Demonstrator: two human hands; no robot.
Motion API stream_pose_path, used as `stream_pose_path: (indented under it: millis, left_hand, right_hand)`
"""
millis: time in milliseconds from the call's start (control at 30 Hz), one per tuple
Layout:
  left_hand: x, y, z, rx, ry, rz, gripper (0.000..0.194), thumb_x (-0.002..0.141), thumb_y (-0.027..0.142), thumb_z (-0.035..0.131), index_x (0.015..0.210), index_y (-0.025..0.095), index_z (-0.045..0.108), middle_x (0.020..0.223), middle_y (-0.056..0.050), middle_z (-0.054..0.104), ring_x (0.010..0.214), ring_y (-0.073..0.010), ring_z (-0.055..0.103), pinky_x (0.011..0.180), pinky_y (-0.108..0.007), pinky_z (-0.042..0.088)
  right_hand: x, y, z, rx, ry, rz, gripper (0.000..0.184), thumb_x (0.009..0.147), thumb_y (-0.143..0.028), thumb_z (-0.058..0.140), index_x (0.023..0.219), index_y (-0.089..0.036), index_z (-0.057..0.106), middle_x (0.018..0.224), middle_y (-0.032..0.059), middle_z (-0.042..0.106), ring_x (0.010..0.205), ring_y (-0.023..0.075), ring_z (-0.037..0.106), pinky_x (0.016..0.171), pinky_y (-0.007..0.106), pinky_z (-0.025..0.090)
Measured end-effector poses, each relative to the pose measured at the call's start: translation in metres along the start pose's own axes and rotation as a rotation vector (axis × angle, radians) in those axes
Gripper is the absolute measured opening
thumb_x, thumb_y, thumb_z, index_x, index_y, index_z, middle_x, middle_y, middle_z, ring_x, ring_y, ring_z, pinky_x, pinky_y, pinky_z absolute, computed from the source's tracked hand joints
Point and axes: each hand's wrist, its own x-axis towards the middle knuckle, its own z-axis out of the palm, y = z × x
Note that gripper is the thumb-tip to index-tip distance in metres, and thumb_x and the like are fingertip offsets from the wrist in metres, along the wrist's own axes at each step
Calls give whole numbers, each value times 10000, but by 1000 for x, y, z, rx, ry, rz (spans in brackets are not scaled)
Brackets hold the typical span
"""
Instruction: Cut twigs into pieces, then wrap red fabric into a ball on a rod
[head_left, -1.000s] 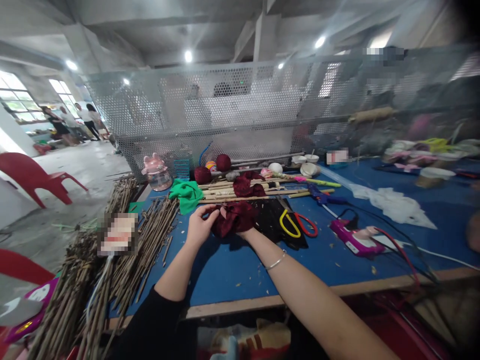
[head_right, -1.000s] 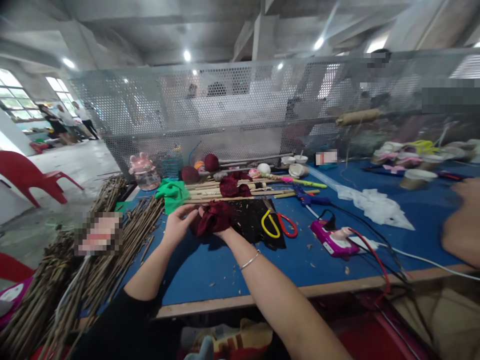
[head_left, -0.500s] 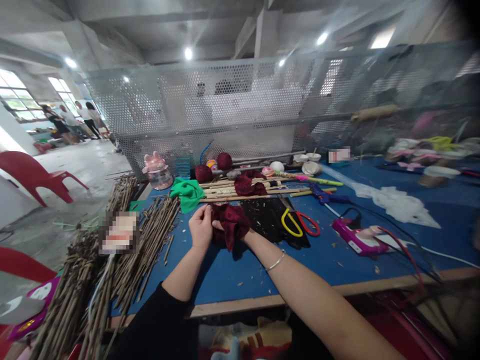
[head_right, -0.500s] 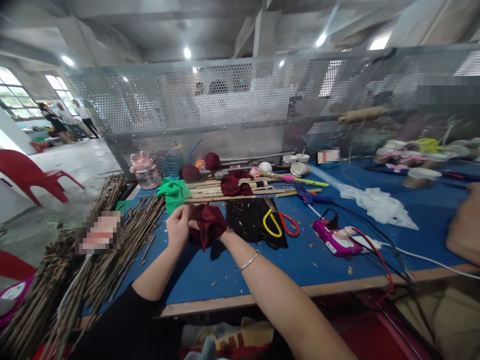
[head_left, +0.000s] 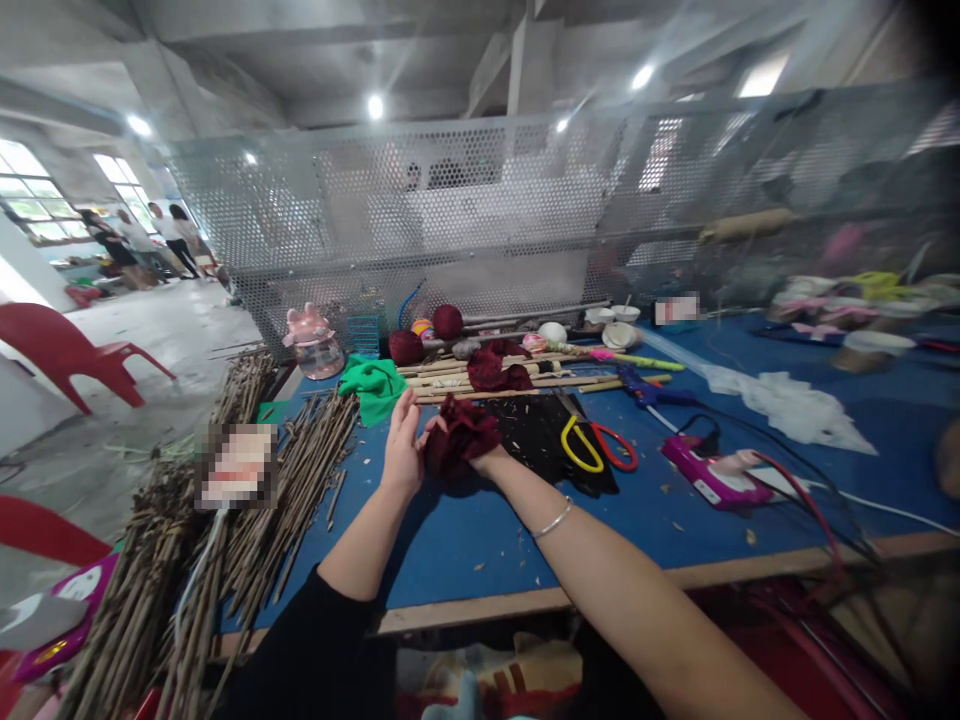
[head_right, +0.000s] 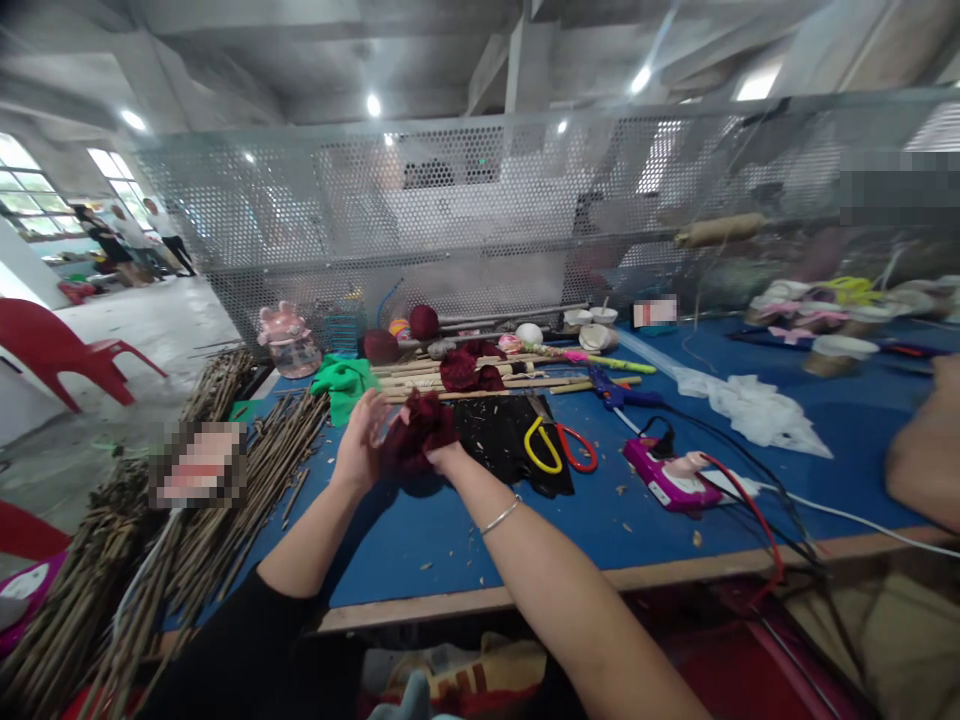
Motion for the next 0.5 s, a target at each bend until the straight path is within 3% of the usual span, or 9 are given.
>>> stream_pose_path:
  millis: [133, 233, 300, 367, 433, 500]
  left_hand:
    - [2, 0, 0, -84, -65, -80, 498, 826, 526, 414, 1214, 216, 454, 1252, -104, 512, 1119, -206, 521, 861, -333, 473]
    - [0, -4, -3, -63, -113, -47, 495, 822, 549, 406, 1186, 220, 470, 1222, -102, 536, 1113, -204, 523, 849, -332, 472]
    - [-1, -6, -5, -5, -121, -22, 486, 826, 555, 390, 1181, 236, 477, 1226, -96, 538, 1131, -202, 512, 846, -329, 466]
    - [1, -3, -5, 81, -83, 23, 491, 841, 560, 341, 1195, 245, 470, 1231, -95, 537, 1147, -199, 499, 863, -339, 449]
    - [4, 6, -2, 209, -40, 156, 494, 851, 546, 329, 1214, 241, 465, 1241, -98, 530, 1165, -197, 481, 918, -363, 406]
    - [6, 19, 5, 408, -114, 349, 481, 817, 513, 438, 1200, 228, 503, 1259, -97, 521, 1206, -215, 433, 995, -390, 322]
  right_hand:
    - [5, 1, -4, 203, 114, 135, 296, 761, -498, 493, 772, -214, 577, 745, 30, 645, 871, 209, 605, 868, 422, 468]
    - [9, 5, -8, 435, 204, 288, 264, 703, -466, 602, 717, -211, 539, 616, -6, 601, 707, 199, 615, 800, 420, 496]
    - [11, 8, -11, 449, 191, 295, 249, 724, -451, 596, 728, -206, 553, 598, -11, 587, 688, 195, 612, 794, 412, 497]
    - [13, 9, -13, 365, 150, 208, 239, 786, -430, 542, 810, -197, 589, 704, 9, 620, 764, 187, 610, 814, 391, 490]
    - [12, 8, -14, 281, 120, 104, 241, 844, -380, 499, 956, -187, 592, 920, 38, 626, 868, 170, 589, 826, 375, 484]
    - [7, 7, -13, 243, 87, 61, 266, 873, -330, 486, 1082, -175, 548, 1099, 69, 567, 933, 164, 564, 817, 370, 482]
